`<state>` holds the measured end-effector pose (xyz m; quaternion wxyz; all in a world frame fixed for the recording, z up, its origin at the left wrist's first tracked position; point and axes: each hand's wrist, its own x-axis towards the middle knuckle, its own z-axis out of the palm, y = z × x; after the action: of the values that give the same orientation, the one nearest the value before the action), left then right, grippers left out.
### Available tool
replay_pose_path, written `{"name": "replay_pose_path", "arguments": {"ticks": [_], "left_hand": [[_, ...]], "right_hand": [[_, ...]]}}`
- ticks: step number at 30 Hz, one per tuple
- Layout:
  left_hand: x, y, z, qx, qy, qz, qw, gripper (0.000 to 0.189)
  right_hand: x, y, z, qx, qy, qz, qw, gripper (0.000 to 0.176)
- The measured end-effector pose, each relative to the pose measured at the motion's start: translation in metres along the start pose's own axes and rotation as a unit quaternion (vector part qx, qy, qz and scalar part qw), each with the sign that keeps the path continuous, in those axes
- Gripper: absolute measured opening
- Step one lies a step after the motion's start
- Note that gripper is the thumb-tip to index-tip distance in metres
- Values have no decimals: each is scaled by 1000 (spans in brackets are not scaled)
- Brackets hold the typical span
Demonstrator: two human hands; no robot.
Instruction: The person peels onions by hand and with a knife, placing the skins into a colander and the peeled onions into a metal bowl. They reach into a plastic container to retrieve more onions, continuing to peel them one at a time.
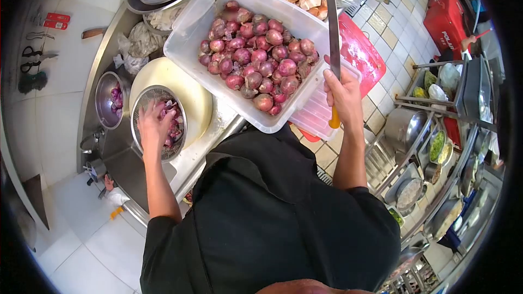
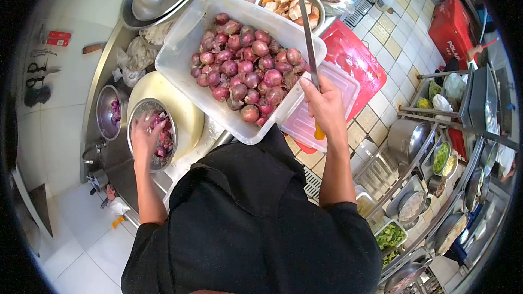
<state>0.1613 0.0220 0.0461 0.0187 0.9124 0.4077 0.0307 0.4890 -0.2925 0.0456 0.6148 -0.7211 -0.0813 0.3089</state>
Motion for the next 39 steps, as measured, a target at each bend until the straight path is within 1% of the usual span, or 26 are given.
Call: {"name": "replay_pose_path", "arguments": {"ticks": [1, 2, 4, 6, 8, 10, 13, 16, 17, 20, 21, 23, 24, 25, 28, 29, 32, 33, 34, 35, 36, 37, 38, 39], "left_hand": [[5, 13, -2, 6, 14, -8, 1000, 34], [11, 27, 2, -79, 27, 16, 996, 33], [26, 64, 10, -246, 57, 62, 966, 32], [43, 131, 6, -331, -11, 154, 931, 31], [59, 182, 23, -340, -35, 303, 890, 38], [74, 223, 56, -332, -52, 385, 859, 42], [84, 253, 88, -238, -137, 401, 874, 43], [94, 250, 103, -283, -114, 399, 865, 42], [93, 246, 105, -322, -96, 392, 857, 40], [100, 237, 89, -316, -156, 346, 870, 42], [105, 238, 94, -312, -202, 317, 873, 43], [101, 241, 115, -307, -165, 346, 871, 42], [99, 242, 112, -308, -143, 358, 870, 42], [98, 243, 110, -305, -146, 353, 873, 42], [97, 232, 104, -314, -137, 344, 874, 45], [97, 226, 102, -325, -153, 344, 868, 47], [89, 209, 69, -356, -237, 281, 859, 49], [86, 202, 65, -408, -233, 281, 837, 46], [83, 194, 61, -502, -267, 245, 785, 46], [80, 181, 58, -590, -293, 202, 725, 45], [74, 163, 52, -671, -309, 153, 657, 45], [61, 146, 38, -777, -333, 79, 529, 42], [45, 122, 24, -835, -320, 66, 442, 44], [32, 98, 25, -871, -290, 53, 392, 45]], "right_hand": [[1, -2, 2, 1, -4, -2, 1000, 32], [1, -3, 3, 1, -10, -4, 1000, 33], [1, -6, 5, -4, -16, -10, 1000, 32], [2, -9, 7, -9, -22, -16, 1000, 31], [2, -9, 7, -15, -25, -20, 999, 31], [2, -9, 6, -28, -31, -10, 999, 32], [0, -13, 5, -42, -36, -12, 998, 35], [-9, -16, 5, -52, -25, -16, 998, 38], [-11, -15, 7, -52, -23, -17, 998, 38], [-23, -16, 16, -42, -18, -37, 998, 39], [-28, -17, 21, -38, -15, -45, 998, 39], [-36, -16, 32, -33, -7, -53, 998, 38], [-39, -17, 38, -35, -5, -58, 998, 38], [-42, -16, 44, -22, -6, -70, 997, 34], [-53, -22, 60, -8, -15, -98, 995, 29], [-58, -25, 66, -6, -4, -88, 996, 25], [-70, -28, 80, 3, -7, -120, 993, 23], [-74, -26, 84, 13, -12, -130, 991, 21], [-79, -26, 90, 10, 0, -137, 990, 14], [-85, -26, 97, 9, 5, -144, 989, 11], [-89, -26, 108, 8, 3, -150, 989, 15], [-97, -30, 116, -1, -14, -154, 988, 13], [-102, -28, 127, 15, -20, -163, 986, 10], [-108, -29, 139, -2, -38, -163, 986, 12]]}}
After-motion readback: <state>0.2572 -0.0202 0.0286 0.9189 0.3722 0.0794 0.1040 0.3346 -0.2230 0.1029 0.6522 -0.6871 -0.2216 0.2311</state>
